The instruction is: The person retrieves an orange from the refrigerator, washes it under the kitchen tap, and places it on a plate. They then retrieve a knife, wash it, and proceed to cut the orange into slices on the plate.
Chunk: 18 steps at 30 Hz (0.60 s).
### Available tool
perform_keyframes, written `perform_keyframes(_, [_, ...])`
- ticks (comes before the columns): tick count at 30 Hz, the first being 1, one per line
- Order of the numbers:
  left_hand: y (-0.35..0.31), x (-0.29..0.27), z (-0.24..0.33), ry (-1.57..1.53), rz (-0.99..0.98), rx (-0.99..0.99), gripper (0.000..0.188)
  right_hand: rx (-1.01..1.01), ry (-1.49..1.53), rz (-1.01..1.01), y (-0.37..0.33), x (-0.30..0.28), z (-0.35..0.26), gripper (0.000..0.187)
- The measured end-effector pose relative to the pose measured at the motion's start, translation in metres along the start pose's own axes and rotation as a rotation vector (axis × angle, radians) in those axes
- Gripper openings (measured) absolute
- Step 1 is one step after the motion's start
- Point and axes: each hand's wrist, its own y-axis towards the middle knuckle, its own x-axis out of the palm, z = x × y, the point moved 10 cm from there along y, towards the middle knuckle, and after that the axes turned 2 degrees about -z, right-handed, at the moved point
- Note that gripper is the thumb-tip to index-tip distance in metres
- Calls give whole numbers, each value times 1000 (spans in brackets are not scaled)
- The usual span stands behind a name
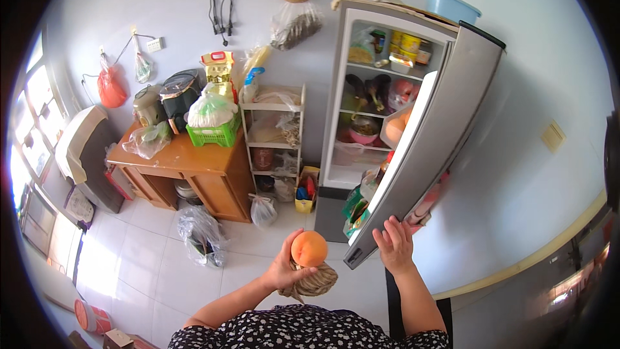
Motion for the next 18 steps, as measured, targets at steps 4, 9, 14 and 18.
perform_keyframes(4, [0,-67,-2,84,36,-22,97,25,-27,-45,55,56,-16,62])
perform_keyframes(9, [1,-128,-25,38,191,-74,96,18,-98,-79,115,132,-23,65])
perform_keyframes(14, [24,-160,-37,88,299,-121,96,-3,-59,-119,166,207,-12,63])
perform_keyframes(18, [56,-177,-40,108,405,-79,96,14,-28,-122,192,259,8,56])
